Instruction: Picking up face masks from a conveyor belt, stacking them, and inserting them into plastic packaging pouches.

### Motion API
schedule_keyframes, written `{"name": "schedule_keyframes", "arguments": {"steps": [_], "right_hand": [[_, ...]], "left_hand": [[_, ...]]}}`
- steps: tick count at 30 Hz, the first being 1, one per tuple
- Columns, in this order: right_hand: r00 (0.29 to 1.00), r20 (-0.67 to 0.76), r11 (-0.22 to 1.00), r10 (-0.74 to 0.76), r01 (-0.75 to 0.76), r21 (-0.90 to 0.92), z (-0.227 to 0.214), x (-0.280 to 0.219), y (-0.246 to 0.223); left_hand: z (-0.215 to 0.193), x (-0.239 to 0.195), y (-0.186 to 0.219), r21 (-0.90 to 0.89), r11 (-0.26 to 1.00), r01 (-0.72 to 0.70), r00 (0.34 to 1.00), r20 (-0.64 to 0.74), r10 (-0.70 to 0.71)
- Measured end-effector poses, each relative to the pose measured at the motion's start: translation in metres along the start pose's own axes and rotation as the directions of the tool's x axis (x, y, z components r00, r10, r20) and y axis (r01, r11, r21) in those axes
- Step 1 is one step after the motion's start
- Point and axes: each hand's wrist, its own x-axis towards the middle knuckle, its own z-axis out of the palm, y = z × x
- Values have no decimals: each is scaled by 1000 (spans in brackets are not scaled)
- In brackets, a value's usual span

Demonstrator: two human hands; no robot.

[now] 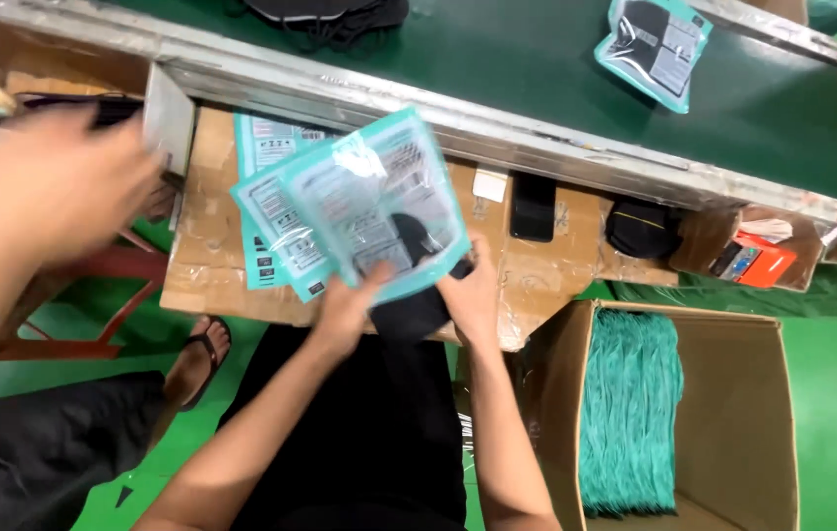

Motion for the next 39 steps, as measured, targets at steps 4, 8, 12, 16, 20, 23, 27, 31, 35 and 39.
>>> {"name": "schedule_keyframes", "arguments": {"steps": [4,8,12,16,20,23,27,31,35,39], "right_hand": [[998,-51,934,21,-1,358,18,-5,45],[942,310,710,131,-307,633,20,-23,40],[895,391,616,216,-436,657,28,-23,32],[950,247,729,188,-304,613,32,-9,88],[980,195,973,42,-85,214,12,-15,4],[968,221,992,-120,128,-21,5,-31,-39],[873,269,874,-408,458,-162,5,-33,-55],[887,18,886,-461,460,48,3,-14,-57],[977,34,926,-210,188,326,-5,8,-5],[992,116,847,-50,-19,532,-11,27,11]], "left_hand": [[16,-15,0,-94,979,182,979,-76,-189],[-7,-2,17,136,962,236,942,-274,-192],[-3,-19,2,-104,982,159,987,2,-159],[7,-53,-42,-179,911,371,890,350,-293],[-15,-40,68,209,858,469,610,626,-486],[-27,-7,164,576,603,-553,833,354,426],[-36,15,164,501,589,-634,770,341,539],[-36,9,124,335,886,-319,943,18,333],[-32,11,115,238,965,109,981,-183,-66],[-32,24,132,415,888,-198,975,-12,223]]}}
